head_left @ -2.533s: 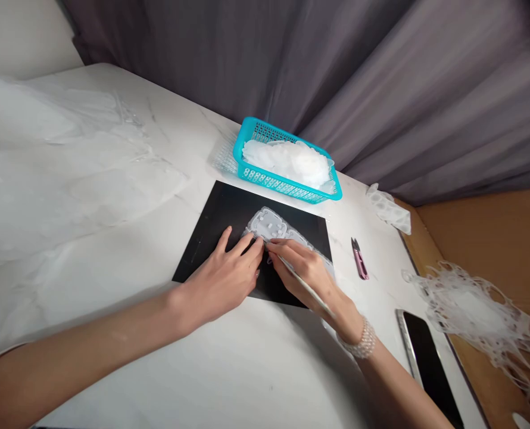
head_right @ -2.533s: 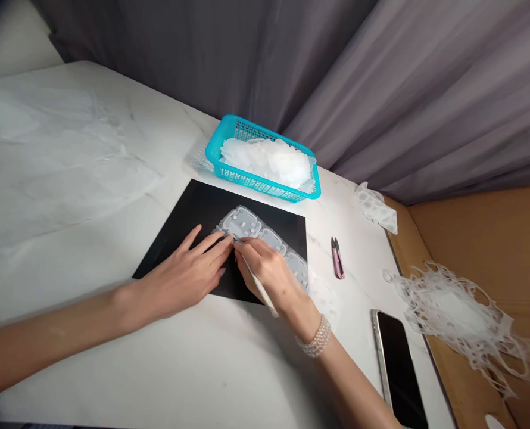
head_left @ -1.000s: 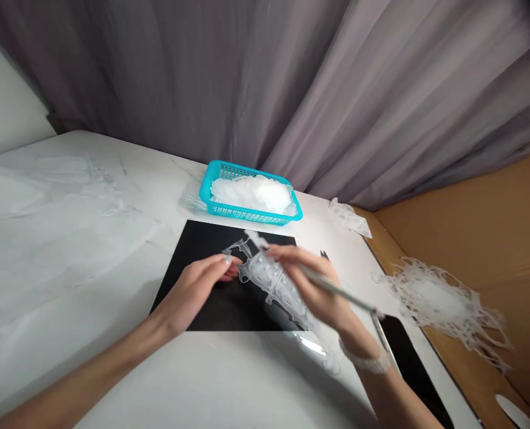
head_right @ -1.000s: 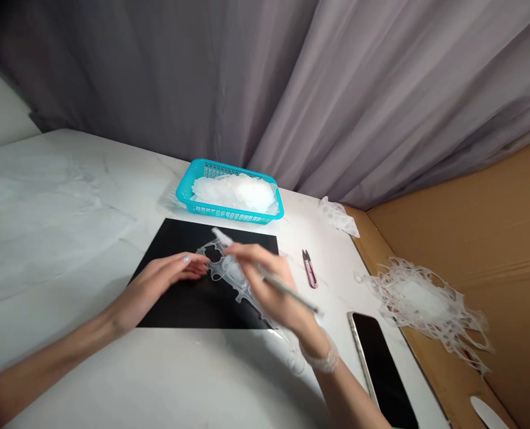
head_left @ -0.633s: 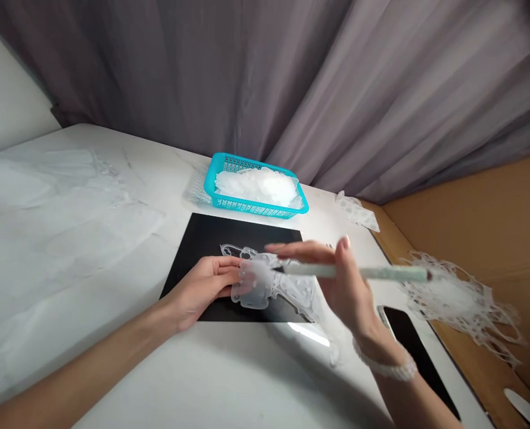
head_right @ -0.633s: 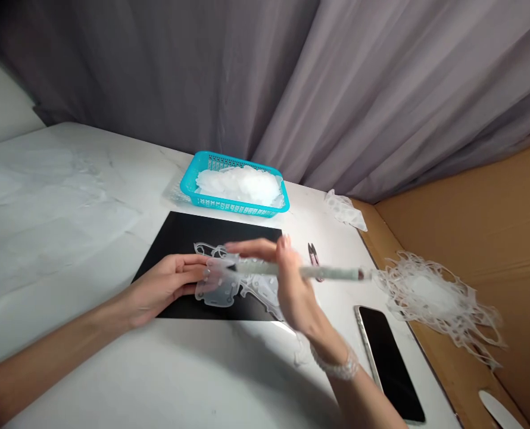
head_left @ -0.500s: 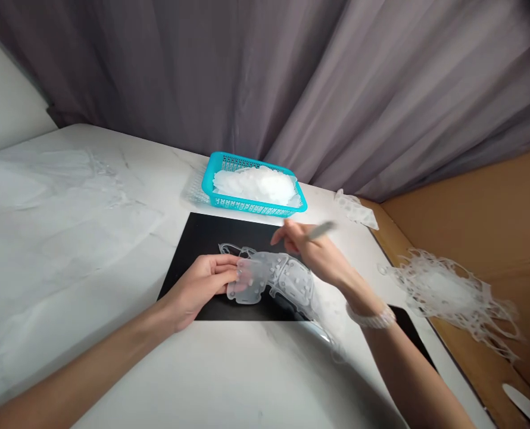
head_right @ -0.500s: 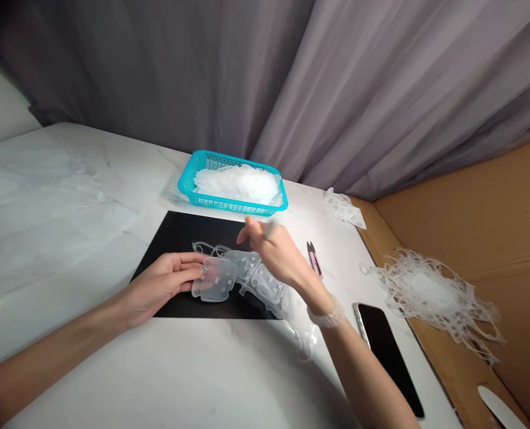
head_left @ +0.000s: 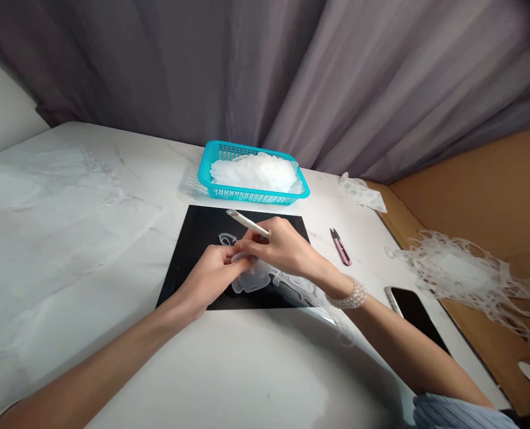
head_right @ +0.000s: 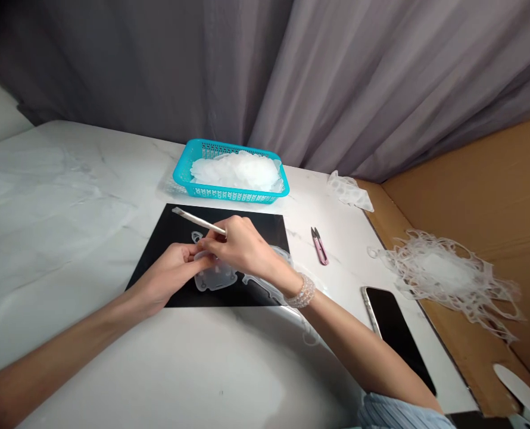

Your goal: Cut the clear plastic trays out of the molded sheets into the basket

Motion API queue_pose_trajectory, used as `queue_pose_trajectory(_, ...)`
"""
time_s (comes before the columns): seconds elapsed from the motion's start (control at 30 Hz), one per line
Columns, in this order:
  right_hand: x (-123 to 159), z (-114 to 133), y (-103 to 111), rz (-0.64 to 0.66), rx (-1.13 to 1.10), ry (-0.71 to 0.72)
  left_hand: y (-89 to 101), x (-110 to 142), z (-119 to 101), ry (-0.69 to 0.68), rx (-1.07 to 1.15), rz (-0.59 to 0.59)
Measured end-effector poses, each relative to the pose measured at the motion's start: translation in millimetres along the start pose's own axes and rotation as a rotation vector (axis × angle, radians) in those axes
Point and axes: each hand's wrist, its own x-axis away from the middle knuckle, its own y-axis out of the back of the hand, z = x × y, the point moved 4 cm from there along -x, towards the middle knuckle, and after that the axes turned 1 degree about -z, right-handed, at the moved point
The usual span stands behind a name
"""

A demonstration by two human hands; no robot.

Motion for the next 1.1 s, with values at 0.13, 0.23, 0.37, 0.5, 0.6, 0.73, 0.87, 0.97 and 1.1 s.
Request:
queue_pose_trajectory(0.13,8.1,5.5,-4.0,-0.124,0.144,0.039,-1.0,1.9,-4.0,-0.115,-0.058,-0.048)
queue_pose_trajectory(0.23,9.9,-7.3,-2.1,-0.207,0.327,0.062,0.8,4.4,-3.6,-0.181,-0.178,-0.101)
queue_pose_trajectory(0.37,1.4,-52.9,16.5,-0.280,0.476,-0.084,11.3,5.0,-2.9,-0.232,-0.204,-0.233)
queue_pose_trajectory(0.5,-9.6,-83.2,37.6,-0.347,0.393,-0.116,18.0,1.8,-4.3,-0.229,-0.002,-0.180)
queue_pose_trajectory(0.6,-11.2,-79.0,42.4,-0.395,0.272,-0.100,17.2,-0.5,-3.9,-0.185,0.124,-0.083)
queue_pose_trajectory(0.73,-1.9,-53.2,36.2,-0.384,0.062,-0.108,12.7,-1.0,-2.8,-0.111,0.289,0.035)
queue_pose_trajectory(0.87,8.3,-31.6,21.9,-0.111,-0.178,-0.077,10.7,1.3,-6.2,-0.077,0.405,0.098)
queue_pose_trajectory(0.97,11.2,-27.8,19.1,-0.047,-0.262,-0.048,12.0,3.1,-8.6,-0.080,0.431,0.097)
queue_pose_trajectory(1.1,10.1,-29.6,18.7,-0.055,-0.324,-0.043,13.1,4.5,-7.9,-0.056,0.473,0.082)
